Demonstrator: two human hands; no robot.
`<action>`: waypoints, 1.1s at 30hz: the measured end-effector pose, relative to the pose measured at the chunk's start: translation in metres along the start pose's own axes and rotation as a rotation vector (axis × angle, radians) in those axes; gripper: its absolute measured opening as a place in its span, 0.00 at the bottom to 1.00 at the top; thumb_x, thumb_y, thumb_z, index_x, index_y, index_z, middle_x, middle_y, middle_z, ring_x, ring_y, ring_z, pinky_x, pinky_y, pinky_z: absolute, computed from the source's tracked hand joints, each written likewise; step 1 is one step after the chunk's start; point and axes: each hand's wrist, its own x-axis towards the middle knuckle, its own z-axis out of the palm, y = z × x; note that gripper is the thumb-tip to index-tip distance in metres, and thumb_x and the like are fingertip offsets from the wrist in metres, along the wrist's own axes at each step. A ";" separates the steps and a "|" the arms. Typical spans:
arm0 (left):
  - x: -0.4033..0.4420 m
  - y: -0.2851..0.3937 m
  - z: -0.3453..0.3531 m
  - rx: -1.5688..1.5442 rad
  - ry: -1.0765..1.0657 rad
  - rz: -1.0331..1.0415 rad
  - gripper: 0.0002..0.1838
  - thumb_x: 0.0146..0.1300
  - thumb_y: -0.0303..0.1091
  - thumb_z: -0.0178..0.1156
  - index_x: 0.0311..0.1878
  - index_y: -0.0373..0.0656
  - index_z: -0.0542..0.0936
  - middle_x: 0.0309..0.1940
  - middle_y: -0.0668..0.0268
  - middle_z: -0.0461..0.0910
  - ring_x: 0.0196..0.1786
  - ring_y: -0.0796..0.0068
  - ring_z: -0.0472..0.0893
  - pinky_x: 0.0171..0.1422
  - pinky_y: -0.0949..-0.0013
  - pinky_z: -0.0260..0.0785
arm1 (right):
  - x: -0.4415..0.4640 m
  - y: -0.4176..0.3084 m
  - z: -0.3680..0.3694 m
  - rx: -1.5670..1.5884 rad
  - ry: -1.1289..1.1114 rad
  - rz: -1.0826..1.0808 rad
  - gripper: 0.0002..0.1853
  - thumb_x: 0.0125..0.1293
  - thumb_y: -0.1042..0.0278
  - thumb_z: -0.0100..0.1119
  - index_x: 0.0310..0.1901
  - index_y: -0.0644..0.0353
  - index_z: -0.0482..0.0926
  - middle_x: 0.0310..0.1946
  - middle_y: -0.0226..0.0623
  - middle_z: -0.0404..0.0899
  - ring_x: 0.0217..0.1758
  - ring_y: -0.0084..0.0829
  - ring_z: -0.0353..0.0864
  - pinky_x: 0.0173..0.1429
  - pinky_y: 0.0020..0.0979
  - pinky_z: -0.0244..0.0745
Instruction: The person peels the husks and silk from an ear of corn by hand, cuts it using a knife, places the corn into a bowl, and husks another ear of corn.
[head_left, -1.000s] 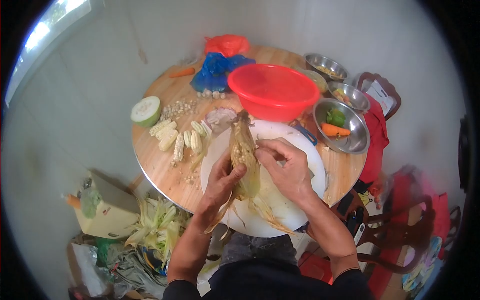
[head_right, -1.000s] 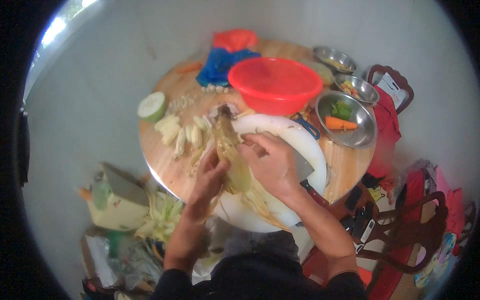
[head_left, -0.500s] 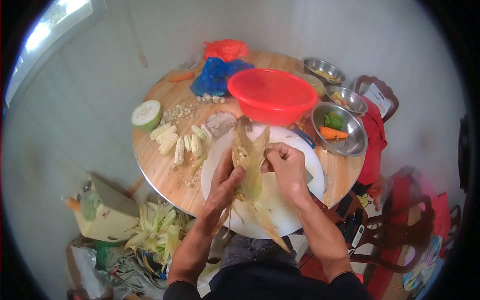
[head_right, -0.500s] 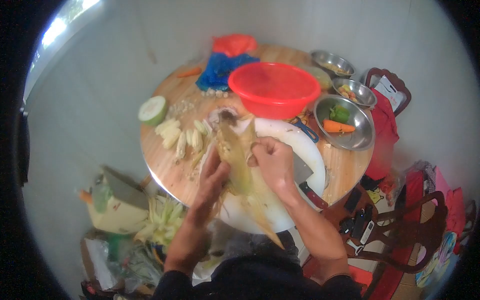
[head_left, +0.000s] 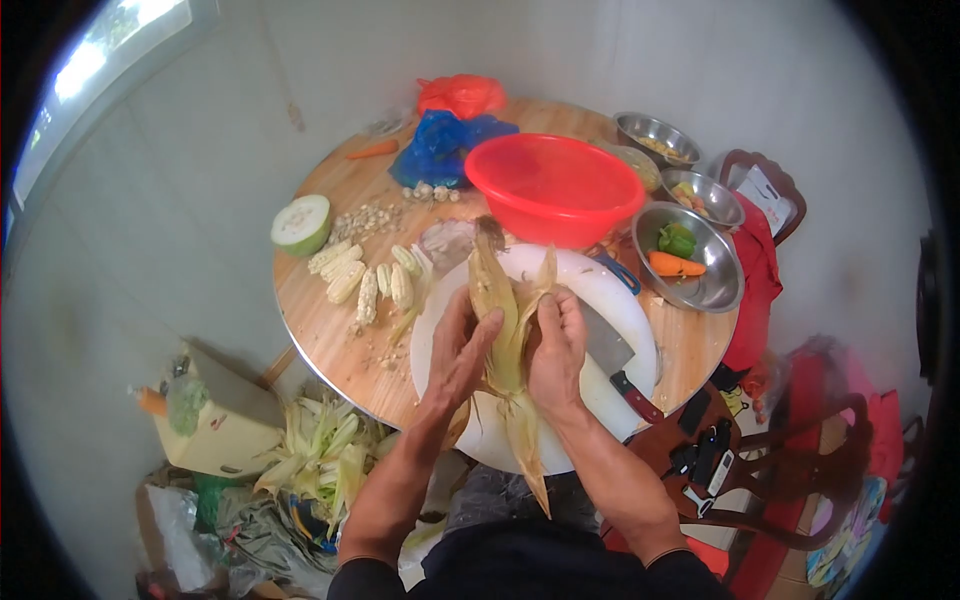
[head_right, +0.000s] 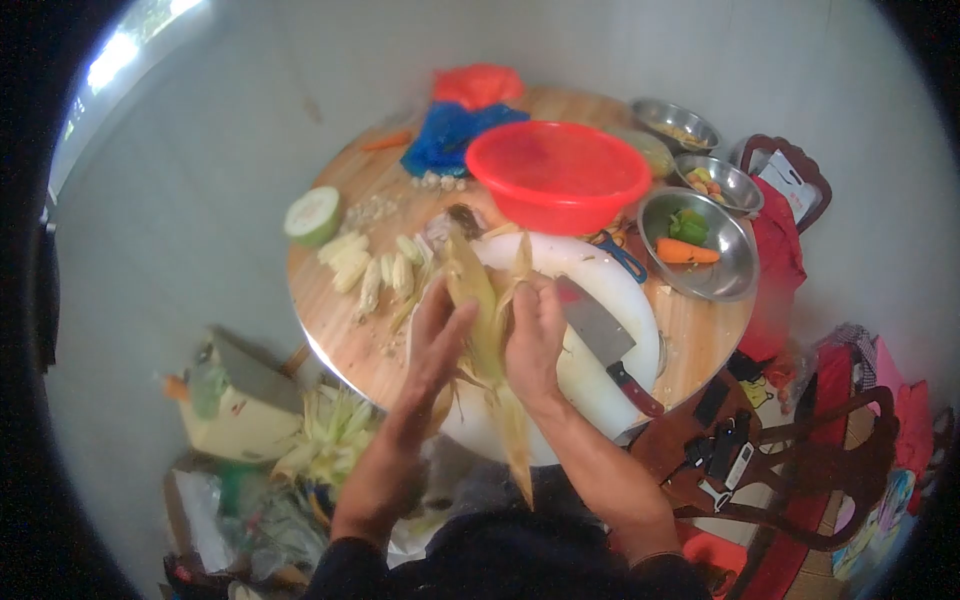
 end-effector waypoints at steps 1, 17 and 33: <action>0.001 -0.003 -0.004 -0.023 0.014 0.019 0.26 0.75 0.35 0.60 0.71 0.35 0.69 0.61 0.60 0.78 0.62 0.70 0.77 0.70 0.64 0.68 | -0.001 0.001 -0.003 0.000 0.001 0.002 0.10 0.79 0.69 0.50 0.53 0.66 0.73 0.47 0.37 0.81 0.47 0.22 0.78 0.58 0.29 0.75; 0.033 -0.036 -0.038 -0.295 0.233 -0.212 0.19 0.79 0.41 0.51 0.62 0.35 0.72 0.46 0.56 0.80 0.46 0.62 0.83 0.51 0.59 0.79 | -0.095 0.004 -0.105 -0.224 -0.148 0.151 0.06 0.84 0.67 0.45 0.52 0.59 0.68 0.35 0.29 0.71 0.38 0.21 0.67 0.51 0.31 0.70; 0.014 -0.014 -0.009 -0.266 0.010 -0.207 0.30 0.65 0.31 0.69 0.68 0.36 0.70 0.53 0.61 0.80 0.53 0.69 0.81 0.59 0.64 0.76 | -0.004 -0.044 -0.058 -0.937 -0.375 0.074 0.17 0.70 0.59 0.68 0.48 0.66 0.84 0.40 0.42 0.84 0.40 0.30 0.86 0.46 0.32 0.80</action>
